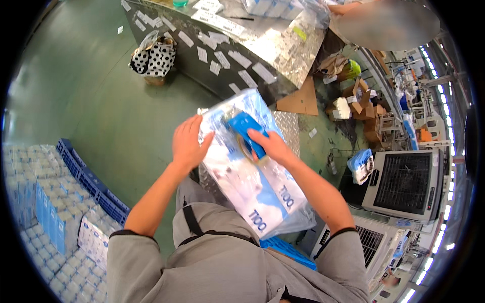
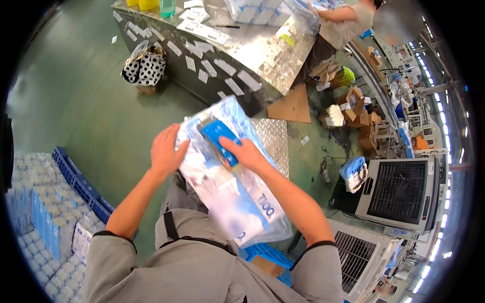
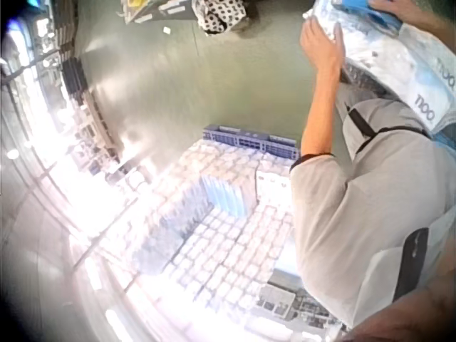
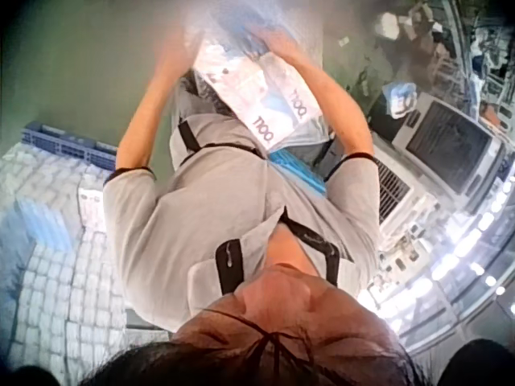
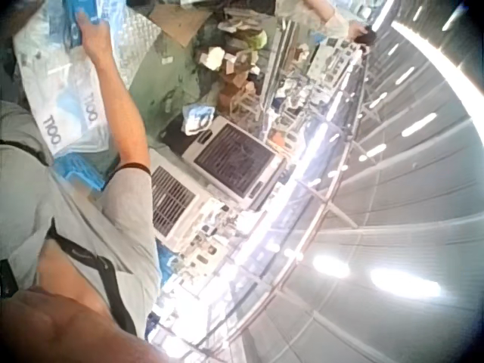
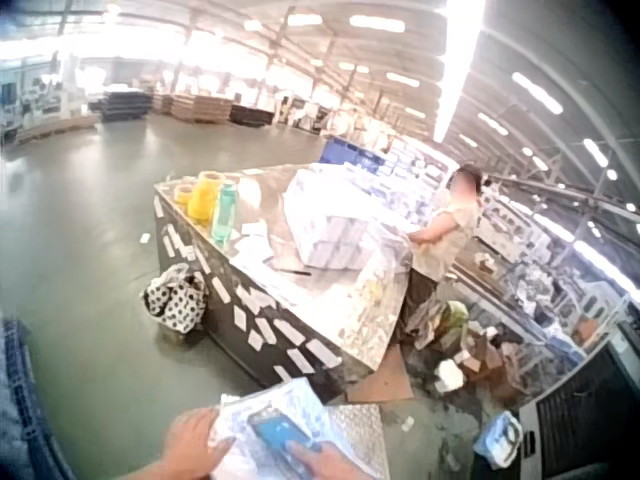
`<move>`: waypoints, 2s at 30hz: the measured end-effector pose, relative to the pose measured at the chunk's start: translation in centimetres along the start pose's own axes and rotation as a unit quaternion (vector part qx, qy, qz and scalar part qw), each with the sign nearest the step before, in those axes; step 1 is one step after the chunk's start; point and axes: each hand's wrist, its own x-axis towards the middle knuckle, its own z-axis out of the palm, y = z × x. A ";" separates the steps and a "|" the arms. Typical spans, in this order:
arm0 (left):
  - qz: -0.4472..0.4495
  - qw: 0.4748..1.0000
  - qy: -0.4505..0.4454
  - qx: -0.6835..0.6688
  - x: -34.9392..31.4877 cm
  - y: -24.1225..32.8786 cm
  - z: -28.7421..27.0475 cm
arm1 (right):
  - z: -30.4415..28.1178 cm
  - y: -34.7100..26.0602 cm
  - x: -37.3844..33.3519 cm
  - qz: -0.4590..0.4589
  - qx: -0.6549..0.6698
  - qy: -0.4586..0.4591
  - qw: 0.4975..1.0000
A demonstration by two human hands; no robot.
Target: The person wraps stacks of white tissue paper packs in clear plastic bags and seals them using a handheld tape dispenser. The sealed packages are then placed into a blue plastic crate.
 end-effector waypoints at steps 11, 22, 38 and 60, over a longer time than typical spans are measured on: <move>0.222 0.975 0.011 -0.001 -9.6 17.9 13.0 | -0.1 2.6 0.5 -0.054 0.033 -0.006 0.998; 0.271 0.935 -0.117 -0.196 -21.4 27.1 20.3 | -0.1 2.4 -0.2 -0.055 -0.001 -0.015 0.998; 0.191 0.980 -0.030 0.052 -23.0 17.9 12.6 | 0.1 2.8 -0.1 -0.066 0.019 0.001 0.998; 0.265 0.960 0.036 0.086 -17.5 24.0 12.5 | 0.2 3.6 -0.1 -0.100 0.022 0.008 0.995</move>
